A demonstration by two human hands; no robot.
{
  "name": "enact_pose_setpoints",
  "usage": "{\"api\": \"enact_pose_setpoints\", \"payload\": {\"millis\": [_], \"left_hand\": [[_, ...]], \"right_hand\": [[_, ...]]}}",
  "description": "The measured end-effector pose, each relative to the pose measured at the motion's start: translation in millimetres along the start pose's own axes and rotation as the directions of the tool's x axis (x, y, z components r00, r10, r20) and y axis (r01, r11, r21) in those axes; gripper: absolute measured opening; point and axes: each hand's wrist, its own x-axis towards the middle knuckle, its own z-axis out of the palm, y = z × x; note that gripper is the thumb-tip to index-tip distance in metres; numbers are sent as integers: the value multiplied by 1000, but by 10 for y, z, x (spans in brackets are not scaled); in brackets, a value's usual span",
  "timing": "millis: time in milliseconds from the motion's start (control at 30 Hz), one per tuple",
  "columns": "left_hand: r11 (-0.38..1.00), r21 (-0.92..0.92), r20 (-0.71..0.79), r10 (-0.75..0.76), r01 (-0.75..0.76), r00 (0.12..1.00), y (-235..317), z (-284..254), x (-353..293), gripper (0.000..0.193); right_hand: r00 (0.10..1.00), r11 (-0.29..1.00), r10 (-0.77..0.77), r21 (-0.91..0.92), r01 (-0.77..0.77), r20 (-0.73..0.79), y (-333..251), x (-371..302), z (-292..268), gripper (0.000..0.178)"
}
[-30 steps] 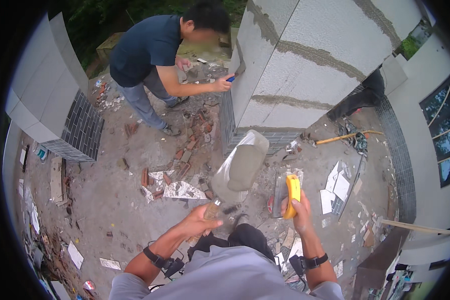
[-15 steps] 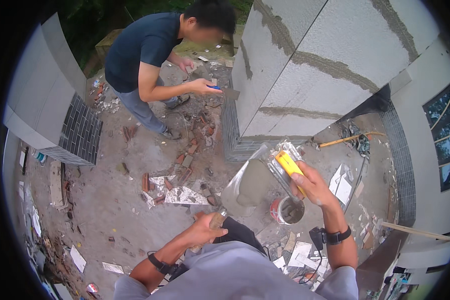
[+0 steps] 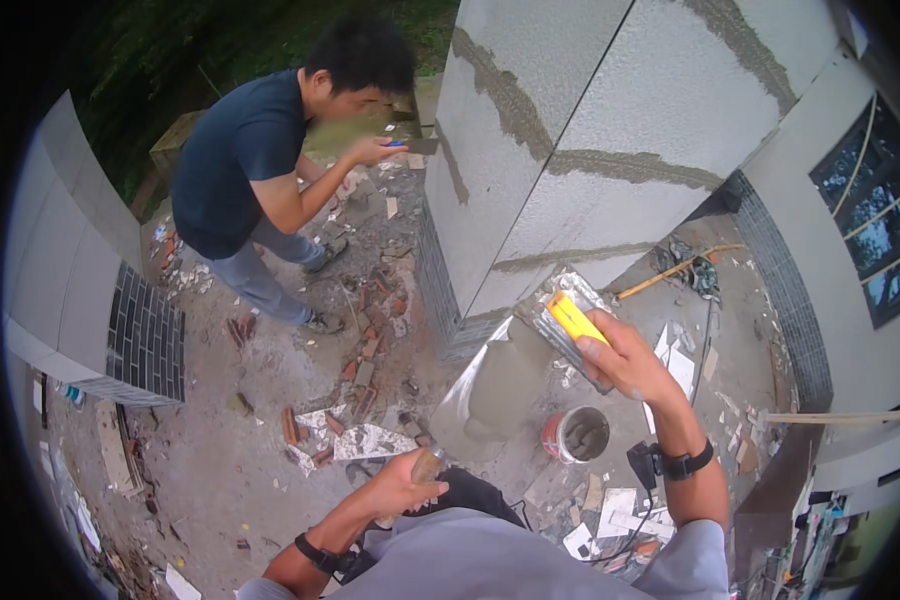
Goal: Applying mortar and smoothing it onto a structural column using a trowel and plastering tool.
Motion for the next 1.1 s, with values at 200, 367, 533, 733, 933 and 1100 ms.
{"api": "enact_pose_setpoints", "payload": {"millis": [200, 367, 533, 733, 933, 1100], "left_hand": [[992, 0, 107, 128, -128, 986, 58, -458, -384, 31], [996, -17, 131, 87, -86, 988, -80, -829, -624, 36], [979, -57, 60, 198, -194, 978, -333, -1001, -733, 30], [948, -233, -222, 164, -215, 961, -474, -975, -600, 39], [921, -312, -282, 143, -232, 949, -209, -952, -487, 40], [932, -277, -269, 159, -234, 950, -64, -950, -345, 35]], "right_hand": [[902, 841, -250, -540, 23, -352, -406, -182, 446, 32], [599, 918, -388, -352, 183, -701, -907, -131, 529, 28], [348, 733, -554, -246, 634, -756, -1613, 259, -97, 28], [202, 551, -570, -188, 813, -796, -2335, 889, -960, 36], [179, 531, -556, -181, 828, -812, -2352, 1422, -1330, 35], [139, 563, -503, -202, 801, -853, -2208, 1605, -1418, 34]]}}
